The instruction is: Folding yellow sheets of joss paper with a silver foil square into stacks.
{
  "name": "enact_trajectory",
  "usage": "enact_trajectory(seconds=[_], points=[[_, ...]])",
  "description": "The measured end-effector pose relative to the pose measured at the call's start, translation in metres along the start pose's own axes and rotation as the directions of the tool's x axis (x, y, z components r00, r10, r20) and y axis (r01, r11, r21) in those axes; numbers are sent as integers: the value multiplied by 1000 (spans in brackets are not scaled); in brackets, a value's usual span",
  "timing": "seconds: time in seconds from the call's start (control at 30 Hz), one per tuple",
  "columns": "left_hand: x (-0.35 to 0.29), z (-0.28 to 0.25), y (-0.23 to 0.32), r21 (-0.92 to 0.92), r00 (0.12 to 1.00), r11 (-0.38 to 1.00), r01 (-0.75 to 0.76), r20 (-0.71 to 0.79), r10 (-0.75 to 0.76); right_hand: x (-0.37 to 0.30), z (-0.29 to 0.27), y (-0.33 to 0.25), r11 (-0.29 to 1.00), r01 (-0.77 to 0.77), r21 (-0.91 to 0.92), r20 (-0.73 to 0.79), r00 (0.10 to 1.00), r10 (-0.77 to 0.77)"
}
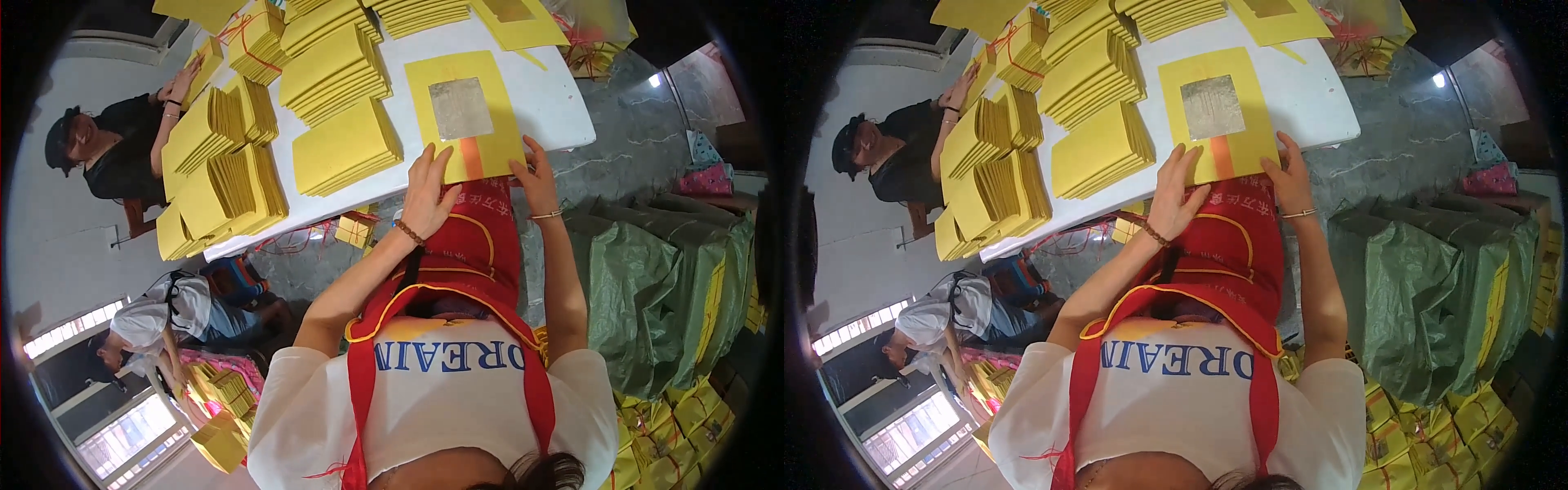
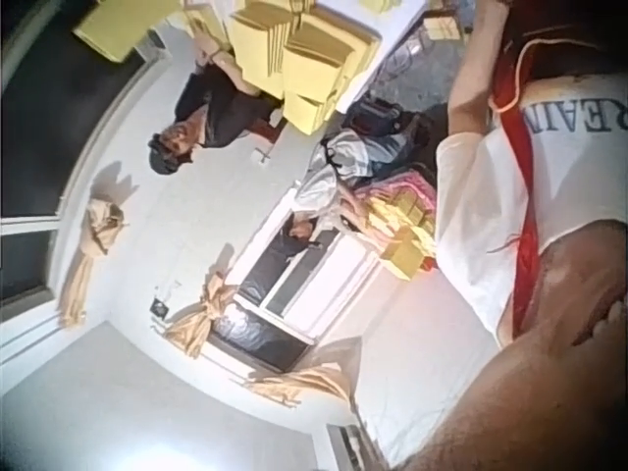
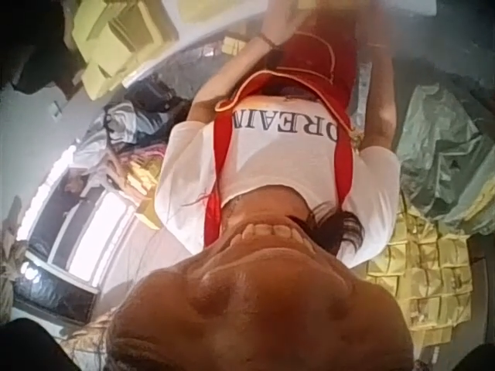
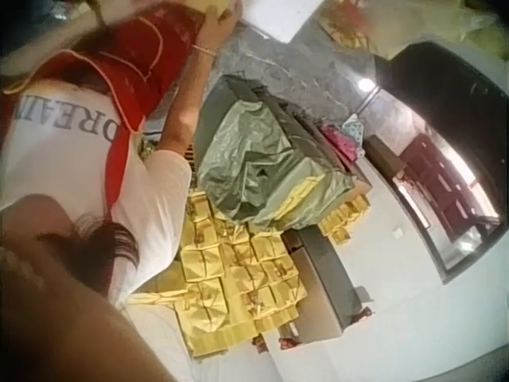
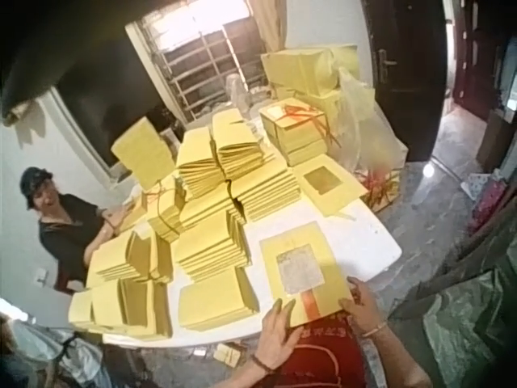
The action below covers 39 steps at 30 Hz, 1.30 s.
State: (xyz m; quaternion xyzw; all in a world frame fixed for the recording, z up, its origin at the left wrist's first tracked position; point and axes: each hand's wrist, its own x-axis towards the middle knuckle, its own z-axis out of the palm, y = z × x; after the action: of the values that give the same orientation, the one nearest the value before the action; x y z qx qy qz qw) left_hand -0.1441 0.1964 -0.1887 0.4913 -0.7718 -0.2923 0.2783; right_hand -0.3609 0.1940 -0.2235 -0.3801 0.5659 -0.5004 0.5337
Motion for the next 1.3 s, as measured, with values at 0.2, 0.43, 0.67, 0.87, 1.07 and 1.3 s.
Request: enact_trajectory(seconds=[0.2,0.43,0.67,0.87,1.07,1.3], points=[[3,-2,-3,-3,999,999,-37,27,38,2,-9,-4,996,-82,-17,29,996,83],[6,-4,-15,244,985,955,-167,76,153,6,-7,-14,987,-155,-52,-23,988,153],[5,1,-13,221,987,962,-160,13,161,5,-3,-10,992,-125,-36,-30,992,124],[5,0,-16,202,985,965,-169,22,169,2,1,-6,993,-116,25,-37,992,117],[13,-2,-18,192,981,962,-194,23,193,2,4,-2,994,-94,57,-59,994,97],[14,-3,-19,256,976,942,-216,27,217,5,3,13,998,-38,55,-63,997,41]])
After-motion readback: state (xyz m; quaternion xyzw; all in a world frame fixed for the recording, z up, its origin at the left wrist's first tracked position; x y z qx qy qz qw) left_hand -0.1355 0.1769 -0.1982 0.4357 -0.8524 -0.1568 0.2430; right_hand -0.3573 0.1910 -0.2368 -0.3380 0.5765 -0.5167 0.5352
